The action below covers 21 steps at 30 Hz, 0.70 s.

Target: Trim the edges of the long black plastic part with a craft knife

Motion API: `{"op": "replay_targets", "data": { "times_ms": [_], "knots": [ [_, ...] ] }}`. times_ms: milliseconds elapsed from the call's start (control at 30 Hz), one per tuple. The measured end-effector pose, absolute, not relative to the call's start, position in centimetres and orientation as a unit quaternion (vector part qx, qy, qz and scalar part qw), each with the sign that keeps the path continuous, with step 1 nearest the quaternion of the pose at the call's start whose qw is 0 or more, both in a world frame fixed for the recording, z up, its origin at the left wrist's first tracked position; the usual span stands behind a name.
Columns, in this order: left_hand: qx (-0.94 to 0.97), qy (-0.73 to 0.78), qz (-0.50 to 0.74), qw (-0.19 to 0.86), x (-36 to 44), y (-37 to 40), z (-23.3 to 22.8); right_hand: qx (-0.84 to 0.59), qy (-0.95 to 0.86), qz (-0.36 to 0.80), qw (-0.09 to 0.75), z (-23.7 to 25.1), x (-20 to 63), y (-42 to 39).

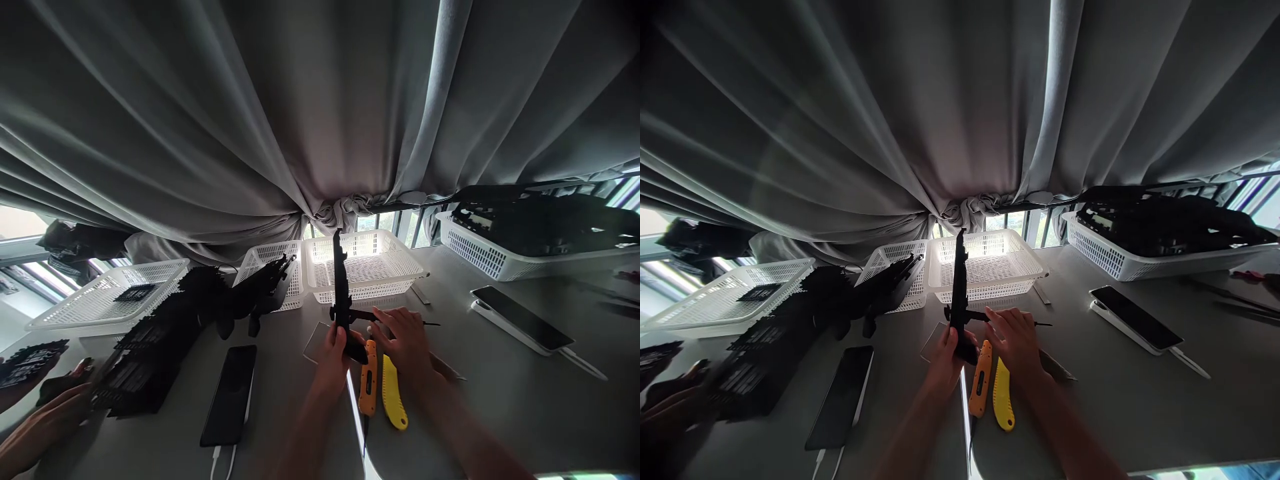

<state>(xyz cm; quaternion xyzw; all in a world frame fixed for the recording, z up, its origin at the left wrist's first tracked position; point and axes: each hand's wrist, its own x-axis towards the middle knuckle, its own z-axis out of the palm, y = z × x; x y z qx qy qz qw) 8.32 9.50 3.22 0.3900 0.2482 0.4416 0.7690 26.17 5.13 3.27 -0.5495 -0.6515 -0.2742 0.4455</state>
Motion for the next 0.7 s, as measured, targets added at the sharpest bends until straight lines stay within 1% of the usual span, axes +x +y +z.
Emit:
{"op": "replay_targets", "data": {
  "times_ms": [400,700],
  "knots": [
    [0.367,0.23,0.449,0.781,8.1,9.7,3.7,-0.571,-0.66,-0.241,0.425,2.7,26.8,5.1],
    [0.367,0.23,0.443,0.785,8.1,9.7,3.4,-0.54,-0.678,-0.264,0.423,3.4,27.5,5.3]
  ]
}}
